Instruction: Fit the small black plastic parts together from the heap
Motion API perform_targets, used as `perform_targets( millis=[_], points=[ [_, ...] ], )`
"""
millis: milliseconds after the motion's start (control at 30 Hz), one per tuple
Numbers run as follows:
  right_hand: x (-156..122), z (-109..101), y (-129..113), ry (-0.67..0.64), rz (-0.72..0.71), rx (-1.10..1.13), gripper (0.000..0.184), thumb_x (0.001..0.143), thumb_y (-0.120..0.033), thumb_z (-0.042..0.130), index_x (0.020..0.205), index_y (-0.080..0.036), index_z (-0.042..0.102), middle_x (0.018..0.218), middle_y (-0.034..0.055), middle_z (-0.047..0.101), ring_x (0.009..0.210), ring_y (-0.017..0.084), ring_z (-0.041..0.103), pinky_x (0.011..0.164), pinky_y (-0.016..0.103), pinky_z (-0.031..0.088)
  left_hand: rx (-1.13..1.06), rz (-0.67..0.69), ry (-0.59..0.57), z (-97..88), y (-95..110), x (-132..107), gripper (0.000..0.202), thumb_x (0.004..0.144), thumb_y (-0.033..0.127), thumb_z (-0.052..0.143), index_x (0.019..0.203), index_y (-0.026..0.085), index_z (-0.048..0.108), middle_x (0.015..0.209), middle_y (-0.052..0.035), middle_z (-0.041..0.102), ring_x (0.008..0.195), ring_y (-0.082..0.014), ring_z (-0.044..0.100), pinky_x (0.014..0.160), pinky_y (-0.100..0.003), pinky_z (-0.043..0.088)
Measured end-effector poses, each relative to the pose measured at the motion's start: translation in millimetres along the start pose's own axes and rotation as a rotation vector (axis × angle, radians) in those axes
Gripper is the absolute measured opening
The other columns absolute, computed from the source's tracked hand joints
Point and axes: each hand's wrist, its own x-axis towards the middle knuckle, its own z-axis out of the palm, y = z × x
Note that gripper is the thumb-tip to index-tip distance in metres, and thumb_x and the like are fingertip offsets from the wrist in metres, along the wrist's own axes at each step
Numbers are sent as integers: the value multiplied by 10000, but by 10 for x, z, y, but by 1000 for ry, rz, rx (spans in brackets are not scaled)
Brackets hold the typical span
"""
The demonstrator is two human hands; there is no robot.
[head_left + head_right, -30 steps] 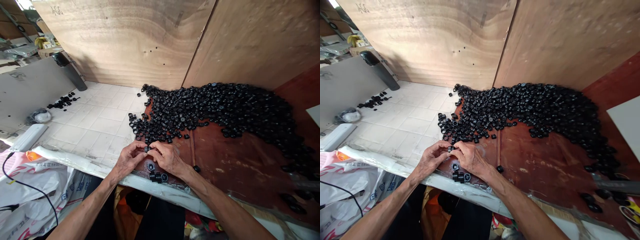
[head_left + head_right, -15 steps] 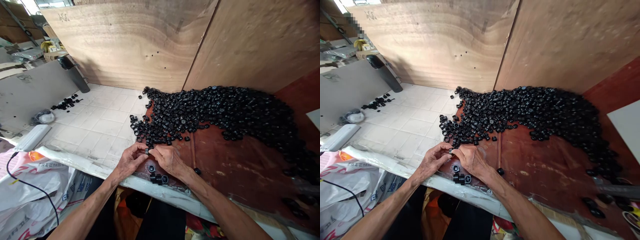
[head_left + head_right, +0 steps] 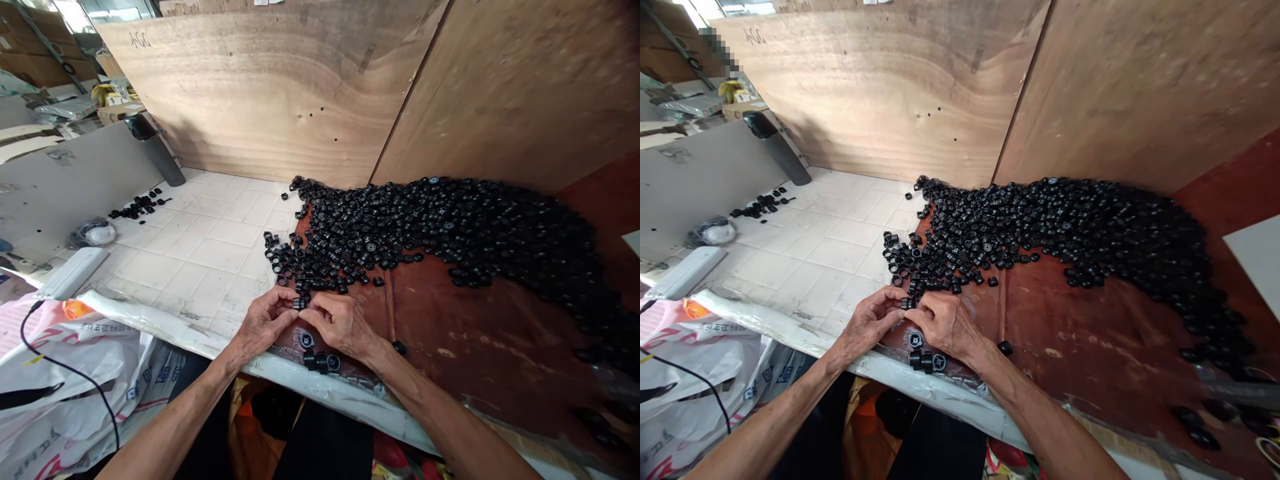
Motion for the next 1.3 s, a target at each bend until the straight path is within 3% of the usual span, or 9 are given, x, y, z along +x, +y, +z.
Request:
perform_targets(
  millis=[67,167,300,400,700,867,1033,1167,1300],
  points=[
    [2,1,2,15,-6,27,158,971,-266,615,823,-214,591,739,4,595,639,157,549,623,273,430,10,-1,-20,5,13,1,261,883,315,766,1097,179,707,1026,-61,718,904,-177,693,851,-290,573],
    [0,1,13,24,-5,14,259,1009,-259,553,752,-220,545,664,-14,533,618,155,527,621,276,413,15,5,-30,9,40,-2,255,881,312,768,1089,178,706,1027,-57,715,908,-175,694,853,-289,575],
    [-2,-3,14,25,-12,39,155,974,-256,606,829,-211,573,750,-1,573,666,158,552,639,276,422,24,-9,-23,7,67,-8,260,881,308,770,1096,176,705,1028,-57,713,905,-173,692,838,-281,576],
    [0,-5,7,43,-10,37,186,990,-248,581,807,-216,565,693,-16,542,628,155,532,626,277,418,2,-16,-36,6,74,-9,270,884,314,768,1104,174,697,1029,-56,714,898,-170,692,836,-282,578],
    [7,-4,-35,50,-23,57,22,954,-234,608,946,-215,617,796,20,638,685,175,596,660,281,478,-45,-28,-63,20,85,-5,261,886,321,777,1092,179,701,1018,-56,734,903,-171,700,837,-280,581],
    [26,-20,-89,36,50,98,188,1001,-240,527,815,-228,557,678,-11,581,608,156,559,621,266,457,-57,-9,-84,24,64,-7,278,883,348,785,1084,178,696,976,-55,723,893,-181,697,819,-288,583],
    [25,-17,-122,67,-4,113,42,913,-252,616,893,-216,610,769,16,633,669,172,594,646,275,477,-64,2,-87,12,38,-15,264,910,331,760,1111,179,681,1011,-63,724,901,-181,703,825,-287,583],
    [17,13,-102,-15,234,255,94,936,-246,574,861,-217,624,583,-31,625,550,156,599,587,250,472,170,179,-103,-8,29,-44,194,957,247,688,1144,197,674,1073,-81,718,990,-201,697,901,-331,576],
    [12,16,-87,-71,427,373,297,1003,-330,520,740,-214,594,498,-30,632,493,154,619,581,244,503,396,376,-153,-8,12,-74,236,972,188,633,1201,221,679,1207,-114,716,1132,-234,682,1009,-394,554]
  ],
)
